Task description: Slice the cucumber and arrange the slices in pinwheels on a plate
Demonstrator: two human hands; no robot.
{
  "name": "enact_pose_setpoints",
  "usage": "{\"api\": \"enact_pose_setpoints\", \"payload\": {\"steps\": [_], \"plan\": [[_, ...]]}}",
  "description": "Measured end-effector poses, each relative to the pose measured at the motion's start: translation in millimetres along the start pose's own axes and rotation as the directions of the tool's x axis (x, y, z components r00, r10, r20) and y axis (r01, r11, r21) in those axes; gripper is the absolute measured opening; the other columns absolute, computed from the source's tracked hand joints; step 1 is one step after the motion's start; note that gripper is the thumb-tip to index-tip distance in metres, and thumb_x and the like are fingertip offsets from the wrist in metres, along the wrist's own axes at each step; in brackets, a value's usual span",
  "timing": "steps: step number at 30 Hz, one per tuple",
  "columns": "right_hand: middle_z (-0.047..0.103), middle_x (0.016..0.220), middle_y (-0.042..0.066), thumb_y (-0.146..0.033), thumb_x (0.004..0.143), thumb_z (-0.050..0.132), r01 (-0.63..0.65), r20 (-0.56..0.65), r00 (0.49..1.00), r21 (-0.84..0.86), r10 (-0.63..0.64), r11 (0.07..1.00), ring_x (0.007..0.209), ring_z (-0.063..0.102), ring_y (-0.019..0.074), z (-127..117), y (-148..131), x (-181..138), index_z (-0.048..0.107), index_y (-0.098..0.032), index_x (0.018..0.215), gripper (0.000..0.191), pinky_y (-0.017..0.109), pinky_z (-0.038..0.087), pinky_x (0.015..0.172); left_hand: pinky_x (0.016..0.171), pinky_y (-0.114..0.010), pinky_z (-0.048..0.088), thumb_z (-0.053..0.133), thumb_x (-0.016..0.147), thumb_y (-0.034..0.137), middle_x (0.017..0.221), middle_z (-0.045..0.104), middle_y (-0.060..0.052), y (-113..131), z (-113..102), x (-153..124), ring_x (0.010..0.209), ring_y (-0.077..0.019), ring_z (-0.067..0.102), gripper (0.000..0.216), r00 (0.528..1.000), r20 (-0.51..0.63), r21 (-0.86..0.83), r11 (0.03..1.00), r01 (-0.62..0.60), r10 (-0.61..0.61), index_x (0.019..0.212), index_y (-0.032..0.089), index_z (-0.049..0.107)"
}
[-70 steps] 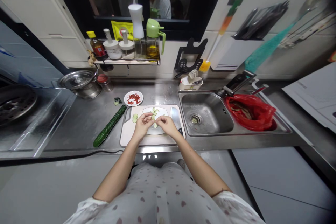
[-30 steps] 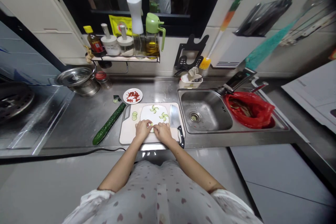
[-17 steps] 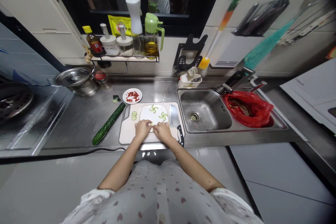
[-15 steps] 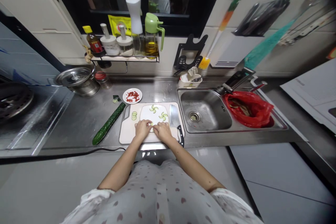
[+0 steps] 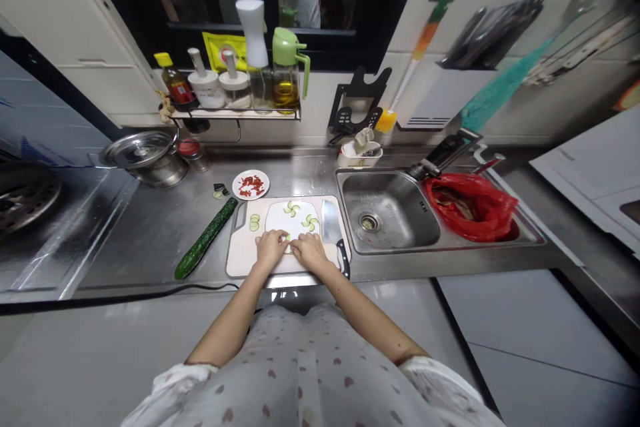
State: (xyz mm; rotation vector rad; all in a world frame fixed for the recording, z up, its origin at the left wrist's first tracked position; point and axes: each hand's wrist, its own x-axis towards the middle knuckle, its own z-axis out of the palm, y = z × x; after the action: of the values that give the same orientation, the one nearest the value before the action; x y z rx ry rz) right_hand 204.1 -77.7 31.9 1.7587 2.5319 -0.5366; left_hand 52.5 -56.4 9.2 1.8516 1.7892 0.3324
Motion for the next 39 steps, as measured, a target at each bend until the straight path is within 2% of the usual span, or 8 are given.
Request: {"api": "enact_pose_setpoints", "payload": {"steps": [20,23,26,29,33,36,39], "plan": [[0.064,0.1,0.009,-0.032,0.096,0.044,-0.046,-0.045,0.998,0.031,0.048,0.998,0.1,0.052,0.0232,5.3,-1.4,0.6,0.068,-0.02,0.107,0.028,0.034,0.029,0.084,0.088,-0.039,0.031,0.059,0.083,0.028,0.088,0.069,-0.005,6.2,-3.8,-2.8,0.098,-0.026,0.058,0.022,1.0,0.007,-0.015,1.0,0.002,-0.002,0.102,0.025,0.07],[0.065,0.102,0.009,-0.032,0.096,0.044,-0.043,-0.097,0.994,0.078,0.05,0.996,0.099,0.053,0.0222,5.9,-0.3,-1.0,0.067,-0.02,0.108,0.028,0.033,0.03,0.084,0.088,-0.039,0.031,0.059,0.083,0.029,0.09,0.069,-0.005,7.4,-4.6,-4.8,0.097,-0.0253,0.058,0.024,1.0,-0.016,-0.052,0.999,-0.002,0.001,0.104,0.025,0.069],[0.066,0.1,0.008,-0.032,0.097,0.044,-0.051,-0.196,0.977,0.152,0.081,0.987,0.097,0.054,0.0213,5.4,2.6,-5.5,0.067,-0.02,0.109,0.029,0.032,0.031,0.085,0.089,-0.038,0.032,0.057,0.084,0.031,0.094,0.069,-0.007,5.7,-6.9,-7.5,0.1,-0.025,0.057,0.026,0.995,-0.095,-0.093,0.996,0.015,-0.024,0.106,0.024,0.069],[0.067,0.094,0.007,-0.031,0.096,0.044,-0.039,-0.303,0.947,0.225,0.108,0.974,0.093,0.056,0.0205,4.0,8.2,-12.7,0.069,-0.019,0.106,0.029,0.031,0.032,0.085,0.089,-0.038,0.033,0.055,0.085,0.031,0.095,0.068,-0.006,-2.1,-12.0,-9.7,0.101,-0.0249,0.056,0.025,0.969,-0.21,-0.115,0.987,0.11,-0.132,0.106,0.024,0.067],[0.068,0.086,0.006,-0.03,0.095,0.044,0.001,-0.408,0.904,0.298,0.127,0.955,0.087,0.057,0.0205,3.9,19.8,-23.3,0.07,-0.019,0.102,0.029,0.031,0.035,0.082,0.091,-0.04,0.032,0.056,0.083,0.031,0.096,0.068,-0.005,-18.4,-21.5,-8.4,0.102,-0.0262,0.056,0.026,0.888,-0.332,-0.142,0.948,0.285,-0.317,0.108,0.025,0.063],[0.069,0.084,0.006,-0.032,0.094,0.044,0.003,-0.438,0.884,0.351,0.161,0.936,0.085,0.059,0.021,5.0,27.4,-28.9,0.07,-0.019,0.099,0.03,0.032,0.037,0.081,0.092,-0.043,0.032,0.058,0.082,0.034,0.1,0.067,-0.007,-29.3,-26.8,-4.1,0.107,-0.0287,0.055,0.032,0.848,-0.354,-0.15,0.919,0.366,-0.395,0.113,0.025,0.059],[0.069,0.085,0.006,-0.034,0.093,0.043,0.009,-0.45,0.875,0.385,0.179,0.923,0.084,0.059,0.0212,4.8,30.9,-32.1,0.07,-0.019,0.097,0.031,0.032,0.038,0.081,0.093,-0.047,0.031,0.058,0.082,0.038,0.107,0.066,-0.01,-36.4,-28.2,1.0,0.109,-0.0318,0.054,0.035,0.833,-0.338,-0.13,0.898,0.42,-0.438,0.113,0.024,0.059]]}}
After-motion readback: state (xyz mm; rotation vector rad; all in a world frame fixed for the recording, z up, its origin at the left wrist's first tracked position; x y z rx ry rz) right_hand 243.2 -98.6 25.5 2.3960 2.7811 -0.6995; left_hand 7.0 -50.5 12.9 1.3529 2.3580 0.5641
